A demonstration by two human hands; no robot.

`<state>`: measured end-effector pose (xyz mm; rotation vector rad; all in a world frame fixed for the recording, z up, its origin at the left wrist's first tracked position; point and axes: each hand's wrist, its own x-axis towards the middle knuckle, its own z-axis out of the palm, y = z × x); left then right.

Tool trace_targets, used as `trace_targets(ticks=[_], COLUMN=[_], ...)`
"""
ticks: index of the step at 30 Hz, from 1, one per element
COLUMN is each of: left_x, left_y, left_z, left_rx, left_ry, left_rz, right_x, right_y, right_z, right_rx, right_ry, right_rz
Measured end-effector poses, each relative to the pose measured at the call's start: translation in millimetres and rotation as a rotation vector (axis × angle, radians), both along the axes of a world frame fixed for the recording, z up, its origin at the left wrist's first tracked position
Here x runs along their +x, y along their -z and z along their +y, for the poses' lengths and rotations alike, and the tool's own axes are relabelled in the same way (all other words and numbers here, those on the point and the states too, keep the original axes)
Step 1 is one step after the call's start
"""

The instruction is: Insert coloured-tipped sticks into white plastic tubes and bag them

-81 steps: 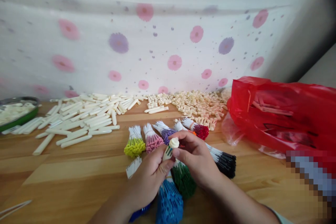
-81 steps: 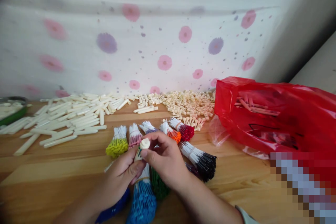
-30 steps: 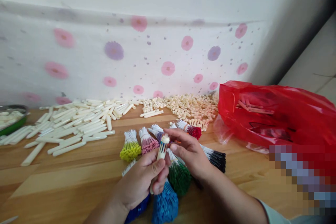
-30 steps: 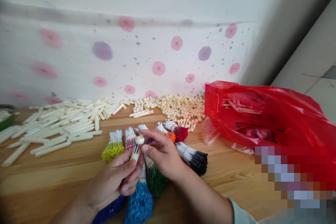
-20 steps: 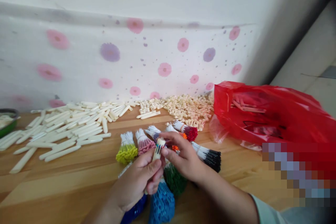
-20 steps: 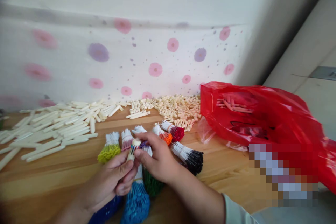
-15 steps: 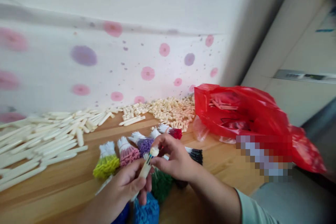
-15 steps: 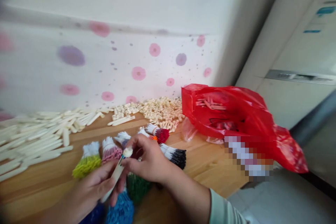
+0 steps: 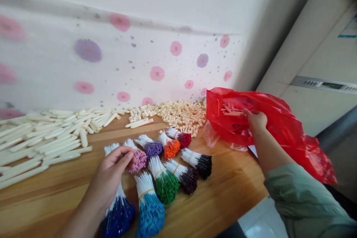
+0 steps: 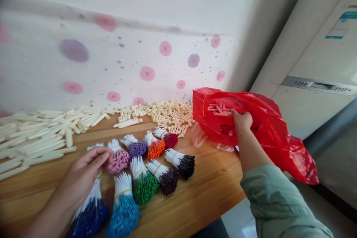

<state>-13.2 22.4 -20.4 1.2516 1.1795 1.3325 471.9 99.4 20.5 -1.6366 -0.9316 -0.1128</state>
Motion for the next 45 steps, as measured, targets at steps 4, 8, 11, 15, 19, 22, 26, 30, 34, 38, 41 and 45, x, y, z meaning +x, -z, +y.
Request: trace_targets(ticks=[4, 8, 11, 15, 19, 22, 26, 30, 34, 38, 41, 45], left_x=[-2.4, -4.5, -5.9, -4.6, 1.5, 3.9, -2.7, -21.4, -40.2, -39.8, -31.2, -33.1], left_y=[-2.0, -1.8, 1.3, 4.7, 3.5, 1.4, 2.7, 6.7, 2.5, -4.3, -4.3, -6.2], left_z=[4.1, 4.3, 3.2, 0.6, -5.0, -8.1, -4.4, 6.5, 14.6, 16.0, 13.9, 11.8], left_rx=[-0.007, 0.009, 0.008, 0.031, 0.046, 0.064, 0.103, 0.168, 0.215, 0.358, 0.349, 0.154], left_ry=[-0.163, -0.219, -0.186, -0.206, -0.156, -0.11, -0.161, -0.377, -0.564, -0.511, -0.279, -0.217], left_rz=[-0.073, -0.1, -0.065, -0.04, 0.024, 0.088, 0.137, 0.224, 0.314, 0.662, 1.017, 1.029], right_x=[-36.5, -104.9, -147.1, -177.7, -222.0, -274.3, -333.1, -352.6, -346.4, -338.2, -337.2, -334.0], right_y=[6.8, 31.0, 48.9, 54.2, 41.1, 32.7, 35.3, 40.4, 26.2, -0.3, -14.3, -19.1], right_z=[4.4, 8.6, 25.2, 60.5, 95.2, 115.6, 131.0, 131.2, 116.5, 77.1, 42.6, 23.9], right_rx=[0.009, -0.192, -0.416, -0.639, -0.713, -0.717, -0.761, -0.82, -0.764, -0.583, -0.46, -0.353], right_ry=[0.013, -0.376, -0.628, -0.763, -0.897, -0.975, -0.986, -0.968, -1.029, -1.242, -1.451, -1.462], right_rz=[-0.213, -0.524, -0.71, -0.857, -0.989, -1.071, -1.129, -1.138, -1.107, -1.05, -0.992, -0.869])
